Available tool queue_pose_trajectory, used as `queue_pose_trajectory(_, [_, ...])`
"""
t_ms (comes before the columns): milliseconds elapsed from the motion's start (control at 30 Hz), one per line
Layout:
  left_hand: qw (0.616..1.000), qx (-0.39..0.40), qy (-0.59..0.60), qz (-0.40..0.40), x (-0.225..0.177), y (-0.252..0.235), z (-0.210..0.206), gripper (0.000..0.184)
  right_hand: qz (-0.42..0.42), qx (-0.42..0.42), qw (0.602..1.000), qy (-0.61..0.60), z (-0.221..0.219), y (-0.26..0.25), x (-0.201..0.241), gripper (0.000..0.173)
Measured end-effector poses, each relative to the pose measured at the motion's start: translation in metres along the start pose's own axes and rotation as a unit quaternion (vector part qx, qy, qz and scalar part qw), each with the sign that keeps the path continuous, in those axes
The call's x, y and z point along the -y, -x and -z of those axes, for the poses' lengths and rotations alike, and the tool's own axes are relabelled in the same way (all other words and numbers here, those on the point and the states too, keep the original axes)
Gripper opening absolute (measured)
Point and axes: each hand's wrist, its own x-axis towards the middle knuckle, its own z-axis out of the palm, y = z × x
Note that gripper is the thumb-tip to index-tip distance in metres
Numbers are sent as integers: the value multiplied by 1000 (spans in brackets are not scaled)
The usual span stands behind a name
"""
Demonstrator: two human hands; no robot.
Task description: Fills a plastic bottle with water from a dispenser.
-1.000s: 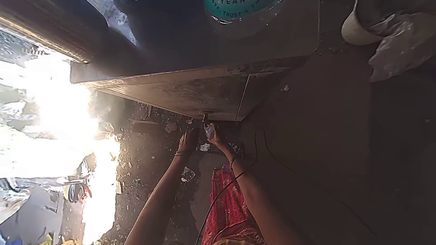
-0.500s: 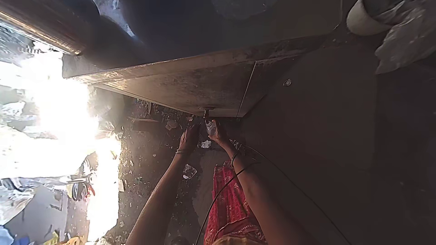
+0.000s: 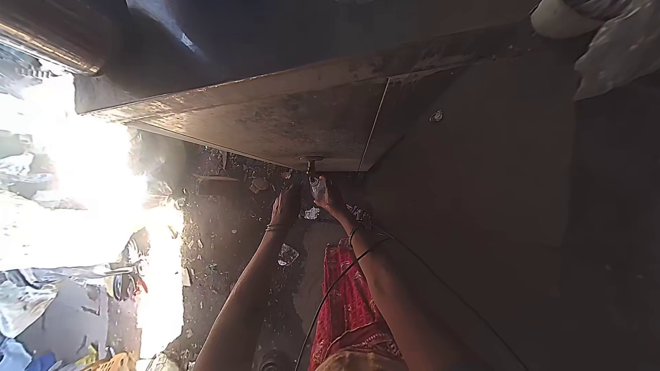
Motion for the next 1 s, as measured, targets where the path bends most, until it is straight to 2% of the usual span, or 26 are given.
queue_pose_trajectory(400, [1000,10,16,10,1,-3,-4,34,23,-17,999,14,-15,-6,-20,97])
queue_pose_trajectory(1000, [999,8,45,-3,5,-1,-10,30,23,-11,1000,-12,-8,0,-17,97])
